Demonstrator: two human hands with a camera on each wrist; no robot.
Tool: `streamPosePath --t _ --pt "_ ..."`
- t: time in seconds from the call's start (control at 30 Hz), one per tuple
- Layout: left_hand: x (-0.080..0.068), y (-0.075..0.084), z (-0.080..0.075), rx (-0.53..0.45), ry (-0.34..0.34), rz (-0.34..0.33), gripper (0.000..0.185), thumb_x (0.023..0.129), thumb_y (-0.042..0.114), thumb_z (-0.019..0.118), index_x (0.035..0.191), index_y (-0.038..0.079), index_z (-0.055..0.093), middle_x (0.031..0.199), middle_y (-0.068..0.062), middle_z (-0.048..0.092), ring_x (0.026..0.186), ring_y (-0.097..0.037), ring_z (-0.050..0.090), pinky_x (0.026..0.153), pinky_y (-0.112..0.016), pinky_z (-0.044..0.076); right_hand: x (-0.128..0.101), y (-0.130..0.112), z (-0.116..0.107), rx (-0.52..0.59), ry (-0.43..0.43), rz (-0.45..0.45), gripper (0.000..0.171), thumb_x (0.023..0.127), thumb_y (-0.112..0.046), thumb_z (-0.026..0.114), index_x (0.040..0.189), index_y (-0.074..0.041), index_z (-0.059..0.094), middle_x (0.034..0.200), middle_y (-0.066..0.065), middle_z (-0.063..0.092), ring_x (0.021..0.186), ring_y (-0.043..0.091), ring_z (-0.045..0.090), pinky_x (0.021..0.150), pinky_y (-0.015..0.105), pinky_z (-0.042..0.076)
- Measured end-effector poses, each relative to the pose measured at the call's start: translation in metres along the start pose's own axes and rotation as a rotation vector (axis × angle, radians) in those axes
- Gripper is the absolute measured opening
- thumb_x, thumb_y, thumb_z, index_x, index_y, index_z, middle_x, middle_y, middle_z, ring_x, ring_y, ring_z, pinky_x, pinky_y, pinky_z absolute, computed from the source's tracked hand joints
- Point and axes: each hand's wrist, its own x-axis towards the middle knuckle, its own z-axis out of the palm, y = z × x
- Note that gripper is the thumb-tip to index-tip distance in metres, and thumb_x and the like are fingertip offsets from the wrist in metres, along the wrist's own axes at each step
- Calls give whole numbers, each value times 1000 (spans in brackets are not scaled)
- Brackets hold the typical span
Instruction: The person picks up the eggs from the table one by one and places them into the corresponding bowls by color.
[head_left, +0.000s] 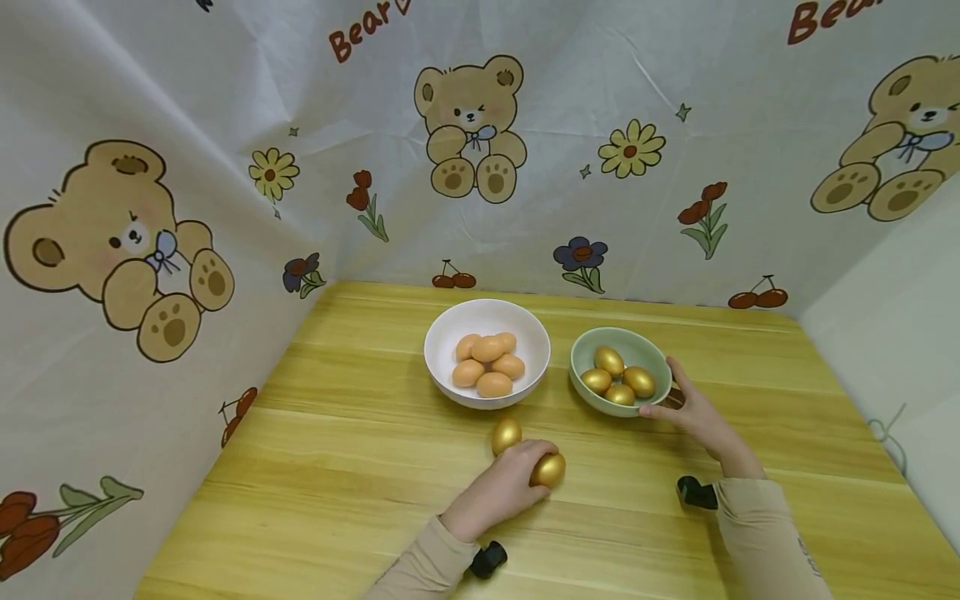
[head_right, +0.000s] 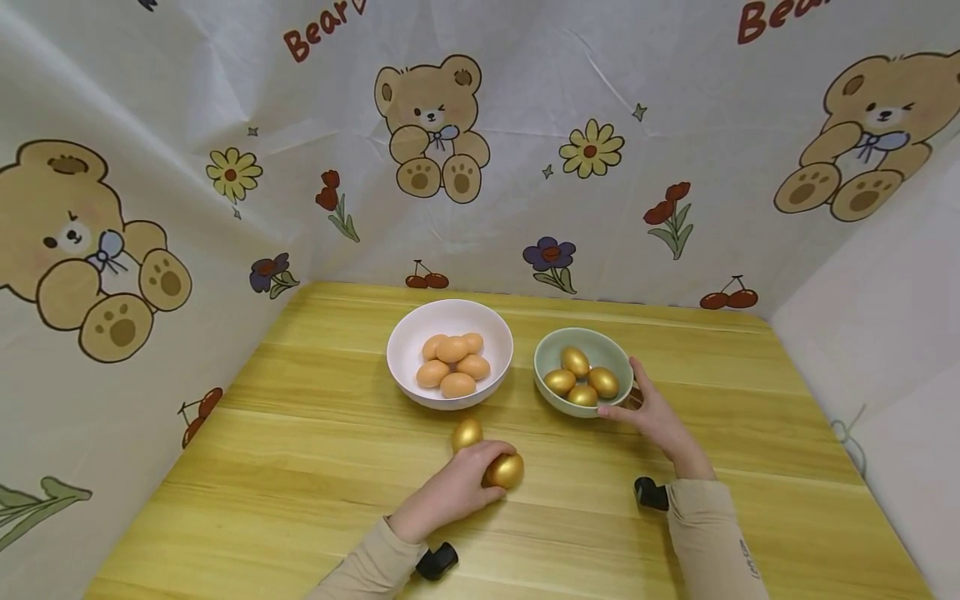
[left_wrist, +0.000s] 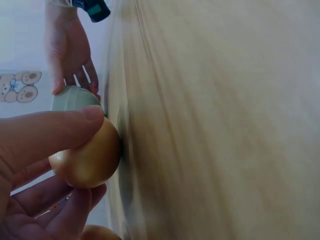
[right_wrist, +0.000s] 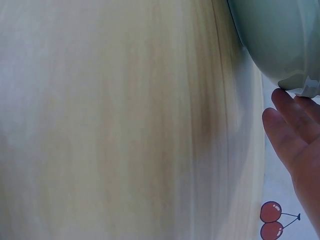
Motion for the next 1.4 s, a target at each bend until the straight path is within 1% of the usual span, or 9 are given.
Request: streamPosePath --t 0.2,0.33,0.6,0.8,1.0,1.23,1.4 --pt "0 3 0 14 -3 25 47 80 10 74 121 8 53 120 -2 56 111 -9 50 93 -22 40 2 3 -1 13 -2 -9 102 87 -15 67 146 -8 -15 148 29 0 129 53 16 97 62 25" --pt "1 3 1 28 -9 41 46 81 11 72 123 7 52 121 -3 56 111 -9 50 93 -21 40 2 4 -1 7 -3 -4 103 87 -16 67 146 -11 -16 148 29 -1 129 52 16 98 61 26" --pt "2 3 3 41 -16 53 46 82 13 71 123 8 52 121 -3 56 112 -9 49 94 -20 39 2 4 -1 4 1 -7 102 87 -16 67 146 -9 -15 148 30 0 128 52 16 98 61 26" --pt "3 3 4 40 -22 59 46 82 13 71 123 8 52 119 -3 56 110 -8 50 92 -20 40 3 5 -1 16 -2 -17 101 87 -15 67 147 -9 -15 148 28 -1 129 52 15 98 61 25" --pt "4 2 5 36 -13 74 46 81 12 71 122 8 52 117 -2 57 108 -7 51 90 -18 41 3 5 -1 15 -3 -16 101 87 -15 67 147 -8 -14 149 28 -1 129 53 16 98 61 25" --pt "4 3 4 10 -20 54 46 82 13 70 124 10 51 119 0 56 108 -6 50 90 -19 40 3 4 -1 5 -1 -9 102 86 -16 68 146 -8 -14 149 28 -1 128 53 16 98 62 25" --pt "8 5 1 -12 -19 53 46 82 13 71 123 10 52 119 0 56 108 -6 49 91 -19 40 2 4 -1 3 0 -9 102 86 -16 68 146 -8 -15 148 29 -1 128 53 16 97 62 25"
